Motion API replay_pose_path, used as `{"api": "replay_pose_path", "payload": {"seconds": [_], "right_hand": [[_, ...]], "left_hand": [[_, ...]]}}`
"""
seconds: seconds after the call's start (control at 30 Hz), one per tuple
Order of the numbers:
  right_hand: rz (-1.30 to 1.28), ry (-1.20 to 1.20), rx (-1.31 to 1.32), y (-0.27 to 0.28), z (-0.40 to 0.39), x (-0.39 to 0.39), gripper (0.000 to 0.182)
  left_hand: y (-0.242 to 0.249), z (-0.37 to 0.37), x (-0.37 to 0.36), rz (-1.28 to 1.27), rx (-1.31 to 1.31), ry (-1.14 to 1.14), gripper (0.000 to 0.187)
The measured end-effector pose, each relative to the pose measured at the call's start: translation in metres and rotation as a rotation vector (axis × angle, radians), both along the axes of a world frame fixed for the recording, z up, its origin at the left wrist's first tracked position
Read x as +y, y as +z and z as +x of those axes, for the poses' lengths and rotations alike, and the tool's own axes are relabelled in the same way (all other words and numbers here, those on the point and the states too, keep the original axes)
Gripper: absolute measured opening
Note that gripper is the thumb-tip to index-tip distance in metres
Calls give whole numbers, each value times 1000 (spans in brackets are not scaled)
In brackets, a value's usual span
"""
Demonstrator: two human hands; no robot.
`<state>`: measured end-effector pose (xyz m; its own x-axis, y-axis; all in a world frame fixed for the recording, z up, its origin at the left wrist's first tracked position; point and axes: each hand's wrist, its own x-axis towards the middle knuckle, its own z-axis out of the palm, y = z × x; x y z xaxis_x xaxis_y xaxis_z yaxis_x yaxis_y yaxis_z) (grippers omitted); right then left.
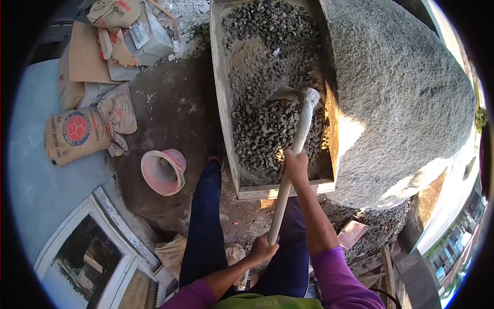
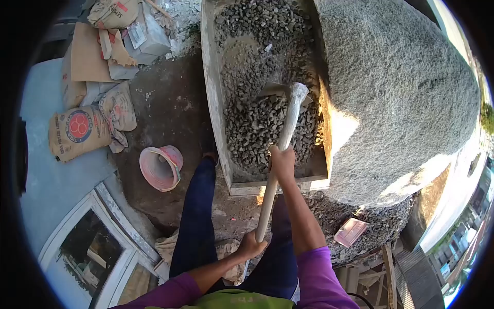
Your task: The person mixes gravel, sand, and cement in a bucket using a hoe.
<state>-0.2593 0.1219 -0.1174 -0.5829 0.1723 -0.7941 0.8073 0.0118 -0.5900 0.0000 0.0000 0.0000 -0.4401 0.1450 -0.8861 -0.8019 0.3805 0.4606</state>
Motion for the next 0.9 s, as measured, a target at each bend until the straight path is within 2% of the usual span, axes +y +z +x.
{"api": "replay_pose_path", "payload": {"seconds": [0.03,0.07,0.1,0.17,0.23,0.3,0.33,0.37,0.43,0.47,0.5,0.6,0.67,0.73,0.8,0.9], "right_hand": [[24,5,40,-9,14,-9,21],[-46,-54,54,20,10,-19,21],[100,-68,-51,96,17,16,21],[56,-98,44,104,-27,6,21],[121,-45,241,112,-107,1,14],[147,-13,438,108,-192,2,17],[197,51,516,98,-234,6,18],[203,109,570,76,-275,13,21],[294,101,623,44,-339,9,25],[295,159,610,8,-367,18,27],[343,186,597,-32,-387,23,30],[314,168,479,-83,-368,37,34],[271,145,475,-87,-347,44,36],[373,260,436,-75,-329,28,33],[353,310,343,-57,-312,15,34],[263,226,224,-52,-261,16,36]], "left_hand": [[-9,12,-5,1,42,34,30],[-27,19,-7,-9,82,27,30],[46,36,17,152,-45,26,30],[11,2,12,130,64,13,30],[-34,-83,16,122,246,2,29],[-81,-170,30,231,469,96,26],[-97,-220,31,268,339,95,25],[-115,-262,37,277,431,158,11],[-154,-330,44,276,451,138,11],[-155,-356,45,324,388,229,12],[-176,-364,52,321,420,235,12],[-200,-343,67,195,374,238,12],[-192,-320,78,145,401,195,12],[-190,-286,103,234,266,332,13],[-163,-266,98,233,171,418,13],[-115,-223,73,189,66,364,13]]}}
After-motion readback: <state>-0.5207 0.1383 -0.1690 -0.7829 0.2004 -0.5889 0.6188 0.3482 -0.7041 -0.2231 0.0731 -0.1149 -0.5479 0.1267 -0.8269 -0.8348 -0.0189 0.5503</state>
